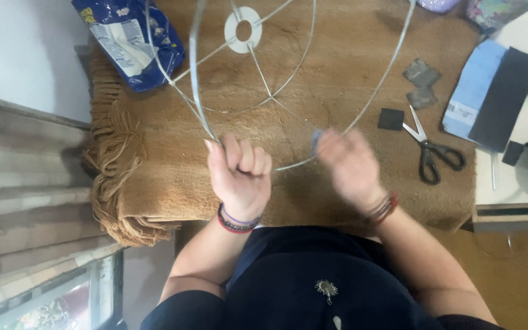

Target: The person sands a white metal wire frame using a sanding block. They rotate the frame to access different sections and rub the sanding block along the bars and joints to smooth the surface.

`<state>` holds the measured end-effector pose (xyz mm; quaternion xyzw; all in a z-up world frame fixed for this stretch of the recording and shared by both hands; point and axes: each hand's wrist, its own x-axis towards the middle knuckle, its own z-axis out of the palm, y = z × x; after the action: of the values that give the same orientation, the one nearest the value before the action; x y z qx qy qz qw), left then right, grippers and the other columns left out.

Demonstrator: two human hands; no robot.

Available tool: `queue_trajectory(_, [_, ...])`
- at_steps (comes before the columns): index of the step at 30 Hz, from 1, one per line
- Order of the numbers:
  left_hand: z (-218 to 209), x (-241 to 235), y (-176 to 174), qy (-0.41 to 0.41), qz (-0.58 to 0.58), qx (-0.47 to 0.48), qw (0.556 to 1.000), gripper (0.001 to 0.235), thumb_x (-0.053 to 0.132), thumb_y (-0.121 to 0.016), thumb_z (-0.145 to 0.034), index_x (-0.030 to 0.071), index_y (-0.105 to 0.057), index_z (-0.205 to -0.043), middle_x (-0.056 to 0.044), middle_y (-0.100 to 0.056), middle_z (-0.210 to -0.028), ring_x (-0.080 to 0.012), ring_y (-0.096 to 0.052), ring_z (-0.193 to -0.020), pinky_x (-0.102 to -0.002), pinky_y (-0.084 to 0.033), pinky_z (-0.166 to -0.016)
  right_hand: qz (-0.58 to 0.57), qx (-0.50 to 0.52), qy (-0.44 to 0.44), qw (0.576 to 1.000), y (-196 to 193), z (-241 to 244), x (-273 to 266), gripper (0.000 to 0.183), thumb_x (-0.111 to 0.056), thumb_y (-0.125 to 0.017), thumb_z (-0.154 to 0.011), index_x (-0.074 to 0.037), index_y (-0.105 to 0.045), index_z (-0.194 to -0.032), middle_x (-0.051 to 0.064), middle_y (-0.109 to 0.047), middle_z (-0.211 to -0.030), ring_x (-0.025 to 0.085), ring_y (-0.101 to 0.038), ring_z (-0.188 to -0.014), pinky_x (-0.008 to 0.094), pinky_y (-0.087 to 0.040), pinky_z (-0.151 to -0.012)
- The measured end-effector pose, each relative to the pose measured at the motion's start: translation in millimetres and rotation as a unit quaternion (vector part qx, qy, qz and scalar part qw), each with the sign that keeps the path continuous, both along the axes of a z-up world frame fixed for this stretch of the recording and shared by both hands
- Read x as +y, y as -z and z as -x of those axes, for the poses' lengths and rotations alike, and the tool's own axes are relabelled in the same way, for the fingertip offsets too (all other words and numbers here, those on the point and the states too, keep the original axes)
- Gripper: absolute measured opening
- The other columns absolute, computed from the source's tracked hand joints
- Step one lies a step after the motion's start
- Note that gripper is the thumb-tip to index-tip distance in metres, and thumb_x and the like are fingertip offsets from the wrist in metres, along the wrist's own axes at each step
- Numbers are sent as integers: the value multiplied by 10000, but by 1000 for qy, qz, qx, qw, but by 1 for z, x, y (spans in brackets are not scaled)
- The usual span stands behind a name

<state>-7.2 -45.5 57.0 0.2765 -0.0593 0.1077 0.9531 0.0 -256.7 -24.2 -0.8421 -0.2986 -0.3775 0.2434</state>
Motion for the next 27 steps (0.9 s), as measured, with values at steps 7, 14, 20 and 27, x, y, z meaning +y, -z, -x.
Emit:
queue_trajectory(7, [-11, 7, -2, 0, -20, -17, 1000, 480, 452, -296, -1114, 246, -278, -681, 87, -122, -554, -71, -115, -441, -183, -156, -370, 55, -36, -14, 998, 21, -19, -33, 360, -64, -437, -1071, -59, -753, -1244, 140, -721, -1344, 263, -646, -1295, 477, -356, -1210])
queue_trajectory(14, [-11, 2, 3, 7, -21, -24, 999, 491, 451, -293, -1117, 250, -273, -670, 90, -122, -540, -67, -108, -436, -177, -150, -364, 22, -23, 2, 999, 11, -30, -37, 271, -39, -555, -1059, -70, -790, -1191, 92, -765, -1273, 241, -695, -1227, 404, -396, -1185])
queue_trajectory(20, [-10, 3, 11, 24, 13, -38, 999, 484, 465, -304, -1116, 247, -274, -684, 82, -122, -571, -71, -125, -453, -174, -166, -390, 145, 87, 38, 985, 19, -7, -27, 330, -108, -435, -1109, -112, -631, -1375, 10, -586, -1482, 152, -510, -1385, 383, -311, -1258])
queue_trajectory(27, [-7, -24, 21, 28, 51, -73, 996, 503, 490, -311, -1111, 244, -286, -674, 98, -124, -591, -64, -141, -472, -172, -166, -411, -37, 101, -66, 992, -24, 5, 9, 285, -75, -506, -1051, -82, -768, -1161, 122, -757, -1219, 292, -701, -1188, 486, -486, -1112])
